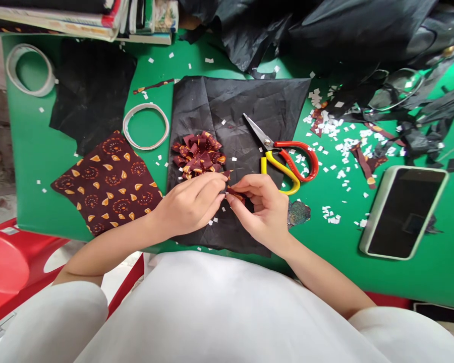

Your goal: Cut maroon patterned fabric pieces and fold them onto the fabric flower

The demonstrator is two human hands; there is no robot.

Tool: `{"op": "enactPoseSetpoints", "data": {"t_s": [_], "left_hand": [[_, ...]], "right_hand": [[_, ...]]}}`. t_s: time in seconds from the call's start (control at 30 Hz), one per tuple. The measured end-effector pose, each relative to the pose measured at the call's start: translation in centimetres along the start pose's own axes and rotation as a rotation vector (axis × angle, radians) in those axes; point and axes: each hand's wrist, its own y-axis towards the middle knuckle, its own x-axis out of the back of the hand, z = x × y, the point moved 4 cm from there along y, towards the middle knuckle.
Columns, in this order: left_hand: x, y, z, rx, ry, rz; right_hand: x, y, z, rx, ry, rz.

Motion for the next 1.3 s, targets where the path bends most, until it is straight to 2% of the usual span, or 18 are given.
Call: {"op": "enactPoseSetpoints", "data": {"t_s": [0.27,0.47,0.57,0.77,0.87,1.0,1.1,1.3], "left_hand": [[-0.1,-0.1,0.8,0.128,-0.159,-0.016],[-0.4,-0.2,1.3,0.193,-0.235,-0.013],[-0.4,-0.3,1.1,0.201,-0.268,-0.011],[-0.6,-0.4,0.5,0.199,-0.312,-0.030],[-0.8,-0.5,0.3,0.206,-0.346,-0.016],[-0.7,-0.3,0.4,0.241,-0.390,-0.010],[-0.7,-0.3,0.6,0.313,-0.482,0.004],[-1.4,-0.6,1.2,0.482,-0.722,0.047]], "right_hand": [[-0.1,0.0,-0.1,-0.025,-0.016,0.005],[0.0,0.0,0.3,0.065,-0.104,-0.003],[0.0,-0.1,0.6,0.173,-0.228,-0.012],[-0.8,-1.0,1.0,0.540,-0.483,0.009],[-1.0,-1.3,0.8,0.625,-0.593,0.013],[-1.1,-1.4,0.6,0.596,-0.635,0.067],[-0.8,-1.2,0.8,0.559,-0.548,0.010],[-0.1,-0.7,1.0,0.390,-0.430,-0.096]]}}
